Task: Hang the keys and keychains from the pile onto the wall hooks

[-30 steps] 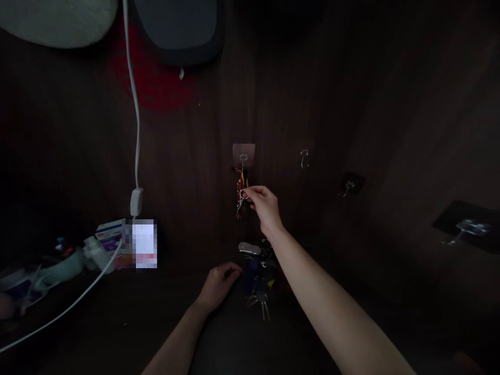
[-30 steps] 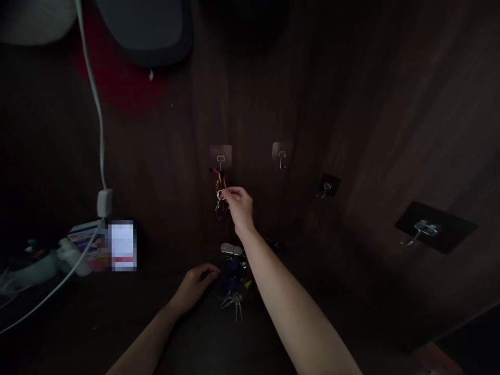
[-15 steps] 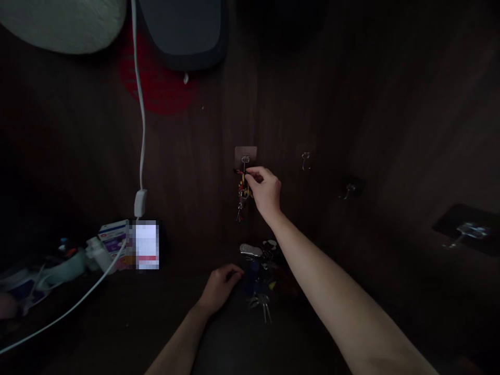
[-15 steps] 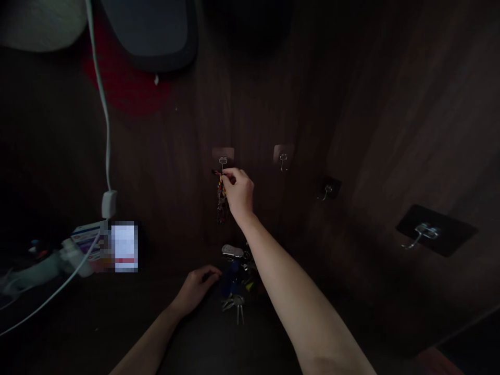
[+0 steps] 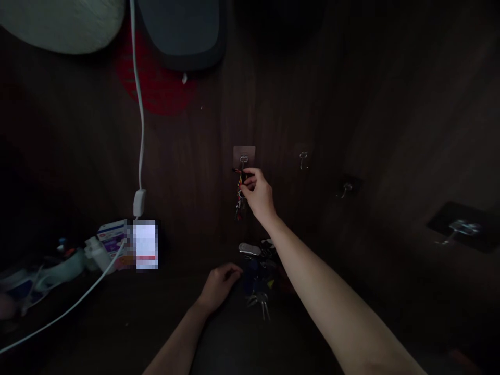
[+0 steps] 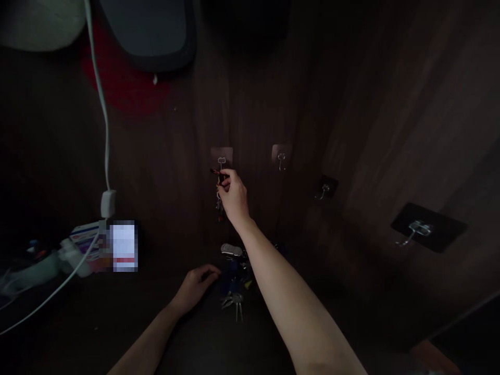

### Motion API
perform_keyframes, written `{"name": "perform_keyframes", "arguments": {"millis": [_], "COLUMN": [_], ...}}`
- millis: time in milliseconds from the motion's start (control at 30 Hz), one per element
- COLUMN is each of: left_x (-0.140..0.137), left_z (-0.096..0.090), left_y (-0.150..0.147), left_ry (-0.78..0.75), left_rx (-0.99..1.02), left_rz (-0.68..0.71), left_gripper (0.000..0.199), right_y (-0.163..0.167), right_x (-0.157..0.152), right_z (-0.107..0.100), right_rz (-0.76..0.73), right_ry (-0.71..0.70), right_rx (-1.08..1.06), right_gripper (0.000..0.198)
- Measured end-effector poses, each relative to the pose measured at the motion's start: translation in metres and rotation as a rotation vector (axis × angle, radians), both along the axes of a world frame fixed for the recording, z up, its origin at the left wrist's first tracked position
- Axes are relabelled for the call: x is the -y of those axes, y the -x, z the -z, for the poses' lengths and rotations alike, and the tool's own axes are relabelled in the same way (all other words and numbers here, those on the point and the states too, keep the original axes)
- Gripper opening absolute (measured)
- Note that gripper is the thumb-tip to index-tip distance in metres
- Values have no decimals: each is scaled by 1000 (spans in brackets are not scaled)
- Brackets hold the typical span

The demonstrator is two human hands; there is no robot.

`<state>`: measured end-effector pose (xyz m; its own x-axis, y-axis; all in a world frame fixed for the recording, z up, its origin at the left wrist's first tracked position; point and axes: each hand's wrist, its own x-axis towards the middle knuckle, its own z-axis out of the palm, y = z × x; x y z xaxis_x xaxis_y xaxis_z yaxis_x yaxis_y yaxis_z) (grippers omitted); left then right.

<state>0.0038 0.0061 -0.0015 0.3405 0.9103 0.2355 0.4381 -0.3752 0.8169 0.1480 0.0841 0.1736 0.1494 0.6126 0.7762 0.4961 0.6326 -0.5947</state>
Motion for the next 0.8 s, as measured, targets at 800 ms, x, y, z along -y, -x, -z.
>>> {"name": "perform_keyframes", "arguments": {"millis": [800], "left_x": [0], "left_z": [3], "left_y": [0], "left_ry": [-21], "left_rx": [-1], "left_rz": [1], "left_gripper": [19], "right_y": [-77], "right_x": [69], "right_z": [124], "right_rz": [-91], "right_ry": [386], "right_rx": [33], "right_gripper": [26]}}
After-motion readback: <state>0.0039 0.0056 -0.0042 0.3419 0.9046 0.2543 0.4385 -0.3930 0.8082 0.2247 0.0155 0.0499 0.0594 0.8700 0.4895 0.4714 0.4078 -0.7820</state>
